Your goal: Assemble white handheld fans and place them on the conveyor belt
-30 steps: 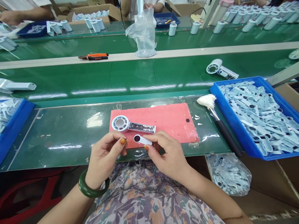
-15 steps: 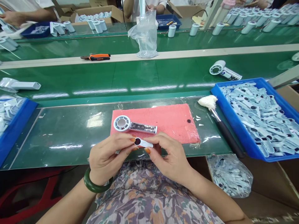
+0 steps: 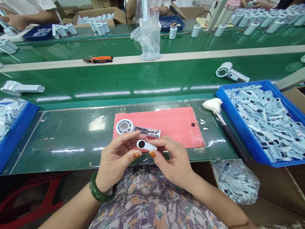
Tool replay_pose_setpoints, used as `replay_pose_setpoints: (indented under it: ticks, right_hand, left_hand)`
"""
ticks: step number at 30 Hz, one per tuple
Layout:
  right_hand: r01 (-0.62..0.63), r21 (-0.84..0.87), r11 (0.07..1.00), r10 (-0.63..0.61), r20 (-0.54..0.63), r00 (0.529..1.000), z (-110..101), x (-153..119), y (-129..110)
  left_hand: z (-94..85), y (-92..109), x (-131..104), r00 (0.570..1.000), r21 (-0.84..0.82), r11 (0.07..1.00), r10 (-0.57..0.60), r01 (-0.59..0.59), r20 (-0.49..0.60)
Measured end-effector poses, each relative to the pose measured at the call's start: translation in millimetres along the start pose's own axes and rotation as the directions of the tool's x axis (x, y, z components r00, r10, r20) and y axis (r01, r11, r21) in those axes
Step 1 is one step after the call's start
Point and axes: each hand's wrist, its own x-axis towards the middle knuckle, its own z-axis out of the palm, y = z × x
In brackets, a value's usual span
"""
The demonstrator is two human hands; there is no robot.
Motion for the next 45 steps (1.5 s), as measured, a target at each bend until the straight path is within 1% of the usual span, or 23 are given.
replay_pose_setpoints:
  ticks: [1, 2, 3, 4, 5, 7, 9, 10, 11, 13, 16, 18, 20, 23, 27, 31, 34, 36, 38, 41, 43, 45]
  right_hand:
    - [-0.021, 0.061, 0.998, 0.021, -0.006, 1.000, 3, -1, 2]
    - [-0.045, 0.114, 0.992, 0.045, 0.002, 0.999, 5, -1, 3]
    - [-0.057, 0.139, 0.989, 0.055, 0.015, 0.998, 6, -2, 4]
    - [-0.054, 0.131, 0.990, 0.050, 0.031, 0.998, 6, -1, 4]
    - [-0.027, 0.090, 0.996, 0.024, 0.033, 0.999, 4, -1, 3]
    - [0.076, -0.065, 0.995, -0.077, -0.011, 0.997, -3, 3, -2]
    - [0.184, -0.234, 0.955, -0.203, -0.058, 0.978, -13, 10, -9]
    - [0.229, -0.301, 0.926, -0.257, -0.057, 0.965, -17, 14, -12]
    - [0.272, -0.351, 0.896, -0.301, -0.030, 0.953, -20, 18, -14]
    - [0.345, -0.382, 0.858, -0.345, 0.071, 0.936, -24, 24, -17]
    - [0.399, -0.357, 0.844, -0.358, 0.178, 0.917, -23, 30, -16]
    - [0.402, -0.347, 0.847, -0.350, 0.204, 0.914, -21, 31, -13]
    - [0.401, -0.338, 0.852, -0.342, 0.221, 0.913, -21, 30, -12]
    - [0.406, -0.324, 0.854, -0.341, 0.240, 0.909, -23, 29, -11]
    - [0.415, -0.350, 0.839, -0.333, 0.271, 0.903, -27, 28, -12]
    - [0.462, -0.409, 0.787, -0.338, 0.341, 0.877, -30, 29, -14]
    - [0.496, -0.456, 0.739, -0.346, 0.374, 0.860, -31, 28, -13]
    - [0.500, -0.475, 0.724, -0.354, 0.366, 0.861, -29, 28, -11]
    - [0.486, -0.471, 0.736, -0.358, 0.339, 0.870, -27, 27, -7]
    - [0.406, -0.411, 0.816, -0.320, 0.263, 0.910, -24, 26, -3]
    - [0.319, -0.349, 0.881, -0.260, 0.204, 0.944, -23, 26, -2]
    - [0.237, -0.291, 0.927, -0.199, 0.154, 0.968, -24, 25, -3]
  left_hand:
    - [2.7, -2, 1, 0.998, -0.064, 0.997, -0.049, 0.052, 0.050]
    - [4.9, -3, 2, 0.994, -0.114, 0.990, -0.068, 0.079, 0.091]
    - [6.4, -3, 3, 0.991, -0.151, 0.985, -0.068, 0.086, 0.118]
    - [7.0, -3, 4, 0.990, -0.172, 0.982, -0.058, 0.080, 0.131]
    - [6.8, -2, 5, 0.990, -0.176, 0.982, -0.049, 0.072, 0.133]
    - [4.3, 3, 6, 0.991, -0.143, 0.986, -0.063, 0.080, 0.120]
    - [0.5, 9, 6, 0.984, -0.102, 0.986, -0.121, 0.135, 0.128]
    - [-1.4, 11, 6, 0.974, -0.094, 0.980, -0.162, 0.178, 0.156]
    - [-2.9, 12, 5, 0.960, -0.095, 0.970, -0.201, 0.222, 0.197]
    - [-4.6, 13, 5, 0.922, -0.113, 0.946, -0.262, 0.303, 0.285]
    - [-4.5, 12, 3, 0.868, -0.180, 0.889, -0.337, 0.421, 0.365]
    - [-3.9, 11, 3, 0.838, -0.230, 0.845, -0.368, 0.482, 0.404]
    - [-3.4, 12, 3, 0.818, -0.262, 0.813, -0.386, 0.520, 0.426]
    - [-2.5, 15, 5, 0.796, -0.266, 0.781, -0.430, 0.565, 0.426]
    - [-1.8, 18, 7, 0.770, -0.255, 0.758, -0.462, 0.600, 0.439]
    - [-2.5, 17, 9, 0.734, -0.232, 0.735, -0.488, 0.638, 0.473]
    - [-1.9, 16, 10, 0.716, -0.226, 0.723, -0.492, 0.653, 0.495]
    - [-0.5, 16, 11, 0.712, -0.238, 0.711, -0.495, 0.661, 0.498]
    - [1.0, 16, 11, 0.710, -0.261, 0.695, -0.497, 0.670, 0.499]
    - [1.6, 17, 11, 0.703, -0.290, 0.670, -0.495, 0.683, 0.511]
    - [0.8, 17, 10, 0.696, -0.313, 0.650, -0.490, 0.693, 0.524]
    - [-0.5, 16, 9, 0.692, -0.340, 0.628, -0.477, 0.700, 0.542]
